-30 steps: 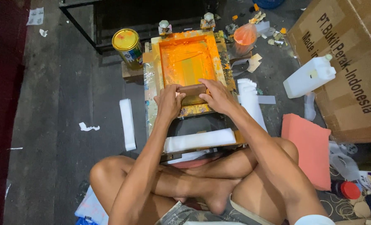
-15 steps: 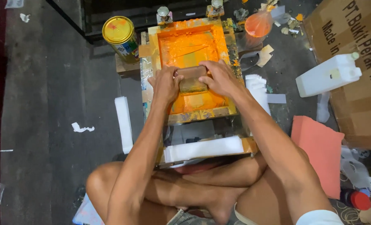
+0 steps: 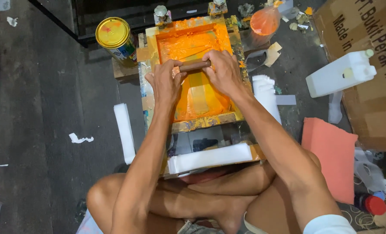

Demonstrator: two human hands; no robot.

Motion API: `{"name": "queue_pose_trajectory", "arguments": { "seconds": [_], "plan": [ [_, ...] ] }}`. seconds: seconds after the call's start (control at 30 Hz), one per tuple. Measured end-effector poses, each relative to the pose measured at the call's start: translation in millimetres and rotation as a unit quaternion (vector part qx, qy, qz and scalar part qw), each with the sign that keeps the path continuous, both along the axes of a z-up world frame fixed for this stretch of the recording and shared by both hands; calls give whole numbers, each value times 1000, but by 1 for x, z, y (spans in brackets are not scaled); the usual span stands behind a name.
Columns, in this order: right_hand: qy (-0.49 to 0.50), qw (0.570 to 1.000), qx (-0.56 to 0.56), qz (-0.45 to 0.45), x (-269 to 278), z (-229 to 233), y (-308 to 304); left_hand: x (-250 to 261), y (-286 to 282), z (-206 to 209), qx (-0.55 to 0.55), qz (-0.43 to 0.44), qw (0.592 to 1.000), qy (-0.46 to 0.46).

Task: The person sits cross-legged and repeatedly rolls a cylindrical tool over orange paint in a wooden tray to coat it. They then pick up a white rectangular strip, place it on a lower surface, and repeat the rolling and placement cycle.

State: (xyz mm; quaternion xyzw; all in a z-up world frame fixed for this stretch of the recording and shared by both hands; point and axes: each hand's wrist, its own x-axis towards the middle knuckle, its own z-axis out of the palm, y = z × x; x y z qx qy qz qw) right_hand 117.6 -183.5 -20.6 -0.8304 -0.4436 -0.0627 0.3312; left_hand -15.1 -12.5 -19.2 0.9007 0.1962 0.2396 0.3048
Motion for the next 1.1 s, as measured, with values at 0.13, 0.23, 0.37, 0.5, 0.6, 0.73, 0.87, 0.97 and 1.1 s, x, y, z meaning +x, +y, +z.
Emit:
{"name": "queue_pose_trajectory", "arguments": {
  "seconds": [0.13,0.23,0.37,0.5,0.6,0.73,0.87,0.97,1.1],
  "plan": [
    [4,999,-40,5,-7,-9,-12,-13,-3,-13,17,-7,1000,13],
    [21,997,-67,7,-21,-9,-22,-29,-13,-11,1,-14,1000,27],
    [16,997,-64,29,-43,-4,-38,-51,-23,-13,7,-19,999,44],
    [25,995,-89,35,-66,5,-55,-74,-31,-20,4,-35,997,67],
    [20,995,-85,41,-86,14,-67,-90,-44,-8,1,-40,997,73],
    [29,994,-91,44,-97,21,-79,-105,-52,0,0,-50,995,90],
    [49,993,-98,53,-100,33,-86,-110,-58,16,-7,-57,993,105],
    [72,993,-81,55,-101,35,-88,-111,-58,18,-5,-57,992,114],
    [107,993,4,54,-109,31,-86,-106,-57,5,-25,-41,993,107]
  ]
}}
